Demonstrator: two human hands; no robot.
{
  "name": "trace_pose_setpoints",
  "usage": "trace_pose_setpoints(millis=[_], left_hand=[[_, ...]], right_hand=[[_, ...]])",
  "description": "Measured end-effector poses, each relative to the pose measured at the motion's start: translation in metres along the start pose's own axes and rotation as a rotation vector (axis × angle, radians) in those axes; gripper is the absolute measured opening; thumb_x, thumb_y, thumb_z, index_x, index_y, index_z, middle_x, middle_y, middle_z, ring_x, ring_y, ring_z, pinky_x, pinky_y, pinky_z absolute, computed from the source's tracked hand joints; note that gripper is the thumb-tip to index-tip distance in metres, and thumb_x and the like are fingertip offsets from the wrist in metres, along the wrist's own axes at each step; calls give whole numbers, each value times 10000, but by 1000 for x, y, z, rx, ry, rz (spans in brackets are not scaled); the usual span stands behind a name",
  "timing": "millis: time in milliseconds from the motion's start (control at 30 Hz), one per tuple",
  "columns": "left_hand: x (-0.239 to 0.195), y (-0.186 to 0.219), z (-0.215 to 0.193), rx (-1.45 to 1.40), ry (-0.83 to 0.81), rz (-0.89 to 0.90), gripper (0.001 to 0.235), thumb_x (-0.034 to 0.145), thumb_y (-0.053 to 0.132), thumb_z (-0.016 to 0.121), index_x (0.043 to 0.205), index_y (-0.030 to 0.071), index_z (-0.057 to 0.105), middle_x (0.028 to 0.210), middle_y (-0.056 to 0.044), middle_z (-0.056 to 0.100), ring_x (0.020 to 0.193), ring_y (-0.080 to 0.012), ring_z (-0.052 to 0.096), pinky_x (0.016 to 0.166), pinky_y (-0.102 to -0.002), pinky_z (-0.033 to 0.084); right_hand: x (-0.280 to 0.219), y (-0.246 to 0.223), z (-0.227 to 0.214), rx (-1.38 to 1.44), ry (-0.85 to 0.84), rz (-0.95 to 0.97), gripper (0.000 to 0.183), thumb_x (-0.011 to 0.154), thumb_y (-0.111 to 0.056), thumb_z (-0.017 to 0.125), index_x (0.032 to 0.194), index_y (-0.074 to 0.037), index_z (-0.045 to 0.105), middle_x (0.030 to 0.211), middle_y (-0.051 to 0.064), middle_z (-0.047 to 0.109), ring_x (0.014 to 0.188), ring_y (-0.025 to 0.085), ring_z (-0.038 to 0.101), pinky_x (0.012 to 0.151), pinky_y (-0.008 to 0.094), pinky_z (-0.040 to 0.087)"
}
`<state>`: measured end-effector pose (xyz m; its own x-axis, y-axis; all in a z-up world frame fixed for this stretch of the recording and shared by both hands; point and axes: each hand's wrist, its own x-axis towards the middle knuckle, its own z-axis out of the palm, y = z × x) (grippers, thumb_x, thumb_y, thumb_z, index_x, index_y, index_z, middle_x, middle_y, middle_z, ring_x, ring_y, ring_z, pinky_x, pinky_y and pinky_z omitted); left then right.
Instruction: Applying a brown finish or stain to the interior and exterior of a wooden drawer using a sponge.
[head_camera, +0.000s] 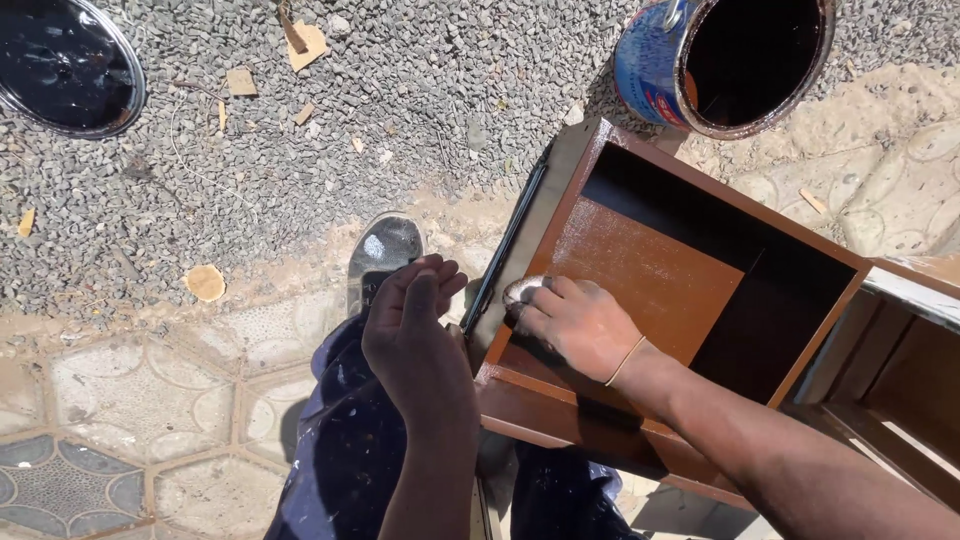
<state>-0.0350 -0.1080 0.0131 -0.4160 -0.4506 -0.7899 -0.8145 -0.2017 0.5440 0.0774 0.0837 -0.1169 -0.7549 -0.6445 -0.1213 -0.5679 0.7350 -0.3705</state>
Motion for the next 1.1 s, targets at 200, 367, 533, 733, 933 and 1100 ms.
trace_pose_setpoints(millis=[200,367,533,733,933,1100], left_hand=[[-5,-13,7,64,-55,76,216,891,136,579,1006,70,749,938,-109,793,887,-210,787,884,-369,452],[-10,-9,20,124,-42,116,239,878,207,612,1002,60,754,920,-124,771,849,-214,761,841,-322,478],[-12,-12,23,190,-44,122,224,925,175,617,1044,49,760,954,-144,782,851,-216,772,812,-296,497],[-20,-6,39,224,-18,80,191,919,77,595,982,31,769,869,-149,770,801,-196,747,785,-262,525],[-21,-4,55,300,-64,112,180,929,70,591,961,40,766,903,-145,791,815,-181,754,768,-240,515],[-26,5,64,377,-117,157,203,949,48,572,978,33,772,919,-165,799,822,-197,766,779,-264,534]], right_hand=[[53,124,-82,-344,210,370,27,916,-206,711,927,-218,689,838,-25,566,837,209,647,586,311,513],[61,124,-109,894,698,1055,248,974,-213,768,1143,-86,639,1022,93,598,701,156,714,652,319,695],[17,6,-55,1316,392,1667,142,905,-193,654,879,-80,737,607,99,606,485,198,646,420,318,527],[-6,-102,31,1822,154,1994,196,883,-153,683,955,20,737,649,210,643,489,282,654,400,407,551],[7,-72,30,2065,369,2098,235,889,-129,717,1007,73,691,709,214,636,567,269,679,488,348,583],[34,23,14,2109,644,1908,234,932,-138,686,973,91,657,702,180,659,564,221,699,493,314,616]])
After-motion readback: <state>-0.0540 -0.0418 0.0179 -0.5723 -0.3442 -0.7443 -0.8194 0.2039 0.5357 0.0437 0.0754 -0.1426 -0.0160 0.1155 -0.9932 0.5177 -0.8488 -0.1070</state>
